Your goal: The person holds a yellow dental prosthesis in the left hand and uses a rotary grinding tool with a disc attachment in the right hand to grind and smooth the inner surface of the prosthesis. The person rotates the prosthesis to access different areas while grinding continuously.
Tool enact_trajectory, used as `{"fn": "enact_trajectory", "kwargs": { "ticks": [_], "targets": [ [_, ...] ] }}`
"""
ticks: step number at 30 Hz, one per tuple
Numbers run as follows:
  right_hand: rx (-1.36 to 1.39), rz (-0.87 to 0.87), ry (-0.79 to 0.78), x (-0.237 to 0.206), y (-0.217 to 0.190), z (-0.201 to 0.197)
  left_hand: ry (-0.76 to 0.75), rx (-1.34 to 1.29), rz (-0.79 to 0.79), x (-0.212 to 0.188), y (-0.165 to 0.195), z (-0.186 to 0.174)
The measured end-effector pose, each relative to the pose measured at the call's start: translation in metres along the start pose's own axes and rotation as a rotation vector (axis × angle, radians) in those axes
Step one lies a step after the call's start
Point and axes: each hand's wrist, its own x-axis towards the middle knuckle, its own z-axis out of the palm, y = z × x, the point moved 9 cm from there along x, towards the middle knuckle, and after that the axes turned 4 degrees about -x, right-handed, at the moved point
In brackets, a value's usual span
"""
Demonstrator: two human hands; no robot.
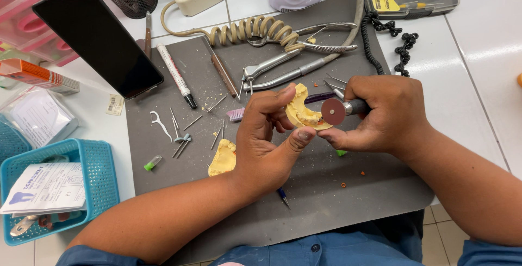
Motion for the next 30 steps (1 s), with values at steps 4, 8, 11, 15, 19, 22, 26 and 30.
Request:
{"fn": "enact_trajectory", "kwargs": {
  "ticks": [4, 8, 11, 15, 19, 22, 26, 30],
  "targets": [
    [-0.005, 0.012, -0.012, 0.0000, 0.0015, 0.0008, 0.004, -0.014, -0.021, 0.0001, -0.0017, 0.0003],
    [0.000, 0.013, -0.013, 0.0001, 0.0015, 0.0015, 0.008, -0.023, -0.037, -0.0002, -0.0032, 0.0005],
    [-0.001, 0.010, -0.012, 0.0001, 0.0016, 0.0012, 0.009, -0.031, -0.044, -0.0001, -0.0038, 0.0004],
    [0.001, 0.014, -0.014, 0.0007, 0.0022, 0.0015, 0.006, -0.034, -0.048, 0.0005, -0.0041, 0.0005],
    [-0.004, 0.013, -0.010, 0.0008, 0.0016, 0.0002, 0.005, -0.030, -0.050, 0.0008, -0.0037, 0.0004],
    [-0.003, 0.011, -0.011, 0.0009, 0.0008, 0.0007, 0.006, -0.019, -0.052, 0.0010, -0.0039, 0.0003],
    [0.004, 0.042, -0.038, 0.0011, 0.0037, 0.0036, 0.003, 0.007, -0.045, 0.0011, -0.0029, -0.0001],
    [0.004, 0.025, -0.018, 0.0006, 0.0029, 0.0018, 0.003, 0.000, -0.057, 0.0006, -0.0043, 0.0002]
  ]
}}
